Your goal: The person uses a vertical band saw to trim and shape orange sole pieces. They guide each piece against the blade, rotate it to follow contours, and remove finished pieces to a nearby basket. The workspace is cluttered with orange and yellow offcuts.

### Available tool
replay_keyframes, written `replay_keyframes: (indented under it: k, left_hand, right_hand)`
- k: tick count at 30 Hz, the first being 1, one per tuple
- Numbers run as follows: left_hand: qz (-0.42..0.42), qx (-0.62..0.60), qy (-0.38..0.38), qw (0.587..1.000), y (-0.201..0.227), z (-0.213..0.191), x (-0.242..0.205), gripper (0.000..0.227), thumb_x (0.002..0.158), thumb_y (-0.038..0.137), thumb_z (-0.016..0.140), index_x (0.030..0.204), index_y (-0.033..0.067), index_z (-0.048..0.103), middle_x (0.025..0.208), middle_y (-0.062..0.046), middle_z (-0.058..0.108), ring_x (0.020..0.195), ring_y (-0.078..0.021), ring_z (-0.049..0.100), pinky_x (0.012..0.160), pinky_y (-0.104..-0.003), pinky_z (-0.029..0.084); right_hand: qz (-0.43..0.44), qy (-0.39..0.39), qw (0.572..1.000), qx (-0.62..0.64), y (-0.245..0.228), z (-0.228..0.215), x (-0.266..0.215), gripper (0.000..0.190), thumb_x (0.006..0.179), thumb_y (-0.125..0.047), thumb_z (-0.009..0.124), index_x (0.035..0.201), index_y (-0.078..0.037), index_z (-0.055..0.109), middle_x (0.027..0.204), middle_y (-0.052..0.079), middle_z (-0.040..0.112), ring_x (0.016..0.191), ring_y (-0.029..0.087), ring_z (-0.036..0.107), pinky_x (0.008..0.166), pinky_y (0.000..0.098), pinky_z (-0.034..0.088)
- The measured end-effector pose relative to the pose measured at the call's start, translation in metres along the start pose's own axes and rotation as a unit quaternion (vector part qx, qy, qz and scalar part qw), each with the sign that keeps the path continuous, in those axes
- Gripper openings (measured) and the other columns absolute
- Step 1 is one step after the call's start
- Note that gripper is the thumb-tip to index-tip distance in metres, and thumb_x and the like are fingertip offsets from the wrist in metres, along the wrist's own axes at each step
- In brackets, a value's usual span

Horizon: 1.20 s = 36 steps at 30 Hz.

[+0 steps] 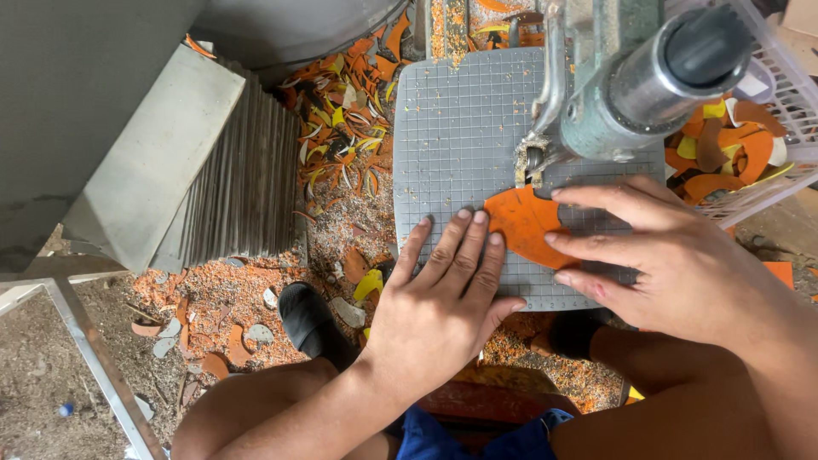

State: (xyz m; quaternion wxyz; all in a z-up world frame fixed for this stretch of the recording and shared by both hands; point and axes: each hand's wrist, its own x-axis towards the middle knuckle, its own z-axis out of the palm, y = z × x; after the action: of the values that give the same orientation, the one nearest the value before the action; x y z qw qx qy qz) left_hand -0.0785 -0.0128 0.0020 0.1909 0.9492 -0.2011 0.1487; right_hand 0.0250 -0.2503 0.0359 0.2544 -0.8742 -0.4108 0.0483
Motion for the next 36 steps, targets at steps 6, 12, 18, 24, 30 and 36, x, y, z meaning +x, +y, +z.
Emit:
replay_keyframes:
  k: [6,12,18,24,30,36]
  left_hand:
    - [-0.010,0.000,0.008,1.000,0.001,0.003,0.001,0.051,0.100,0.038,0.067,0.131,-0.0022,0.067,0.141,-0.023,0.064,0.138,-0.0333,0.058,0.119,-0.057,0.037]
    - [-0.023,0.024,0.005,0.999,0.009,0.004,0.003,0.049,0.101,0.033,0.065,0.132,-0.0046,0.066,0.142,-0.025,0.063,0.139,-0.0342,0.057,0.120,-0.058,0.037]
    - [-0.033,0.043,0.002,0.999,0.017,0.006,0.006,0.049,0.102,0.031,0.063,0.131,-0.0077,0.065,0.141,-0.029,0.061,0.139,-0.0378,0.057,0.119,-0.058,0.036]
    - [-0.045,0.050,-0.002,0.998,0.025,0.009,0.009,0.054,0.102,0.033,0.061,0.130,-0.0130,0.063,0.141,-0.035,0.059,0.138,-0.0448,0.055,0.118,-0.058,0.037]
    - [-0.044,0.053,0.000,0.998,0.028,0.013,0.012,0.056,0.103,0.034,0.059,0.130,-0.0156,0.062,0.141,-0.040,0.056,0.139,-0.0492,0.053,0.119,-0.059,0.037]
    - [-0.056,0.046,-0.001,0.997,0.031,0.017,0.015,0.059,0.103,0.035,0.060,0.129,-0.0170,0.061,0.141,-0.041,0.054,0.140,-0.0507,0.051,0.120,-0.061,0.035]
  right_hand:
    - [-0.037,0.007,0.999,-0.035,0.002,0.002,-0.004,0.036,0.074,-0.026,0.082,0.106,-0.011,0.078,0.132,0.007,0.067,0.112,0.028,0.065,0.095,0.0399,0.054]
    - [-0.027,-0.014,0.998,-0.062,0.001,0.006,-0.010,0.042,0.071,-0.018,0.079,0.113,-0.009,0.076,0.139,0.010,0.064,0.116,0.028,0.062,0.097,0.0392,0.052]
    - [-0.003,-0.014,0.997,-0.081,-0.006,0.014,-0.014,0.044,0.070,-0.007,0.078,0.113,-0.006,0.074,0.143,0.008,0.060,0.118,0.027,0.058,0.095,0.0389,0.051]
    - [-0.039,0.009,0.987,-0.153,-0.008,0.020,-0.017,0.054,0.071,-0.009,0.072,0.125,-0.008,0.068,0.146,0.011,0.059,0.139,0.032,0.051,0.105,0.0475,0.044]
    - [-0.021,-0.005,0.995,-0.098,-0.010,0.022,-0.013,0.058,0.069,0.001,0.067,0.127,0.002,0.064,0.146,0.024,0.054,0.144,0.036,0.044,0.117,0.0486,0.039]
    - [-0.009,-0.012,0.997,-0.076,-0.005,0.021,-0.012,0.060,0.066,0.003,0.065,0.127,0.002,0.064,0.146,0.022,0.054,0.144,0.034,0.045,0.117,0.0481,0.039]
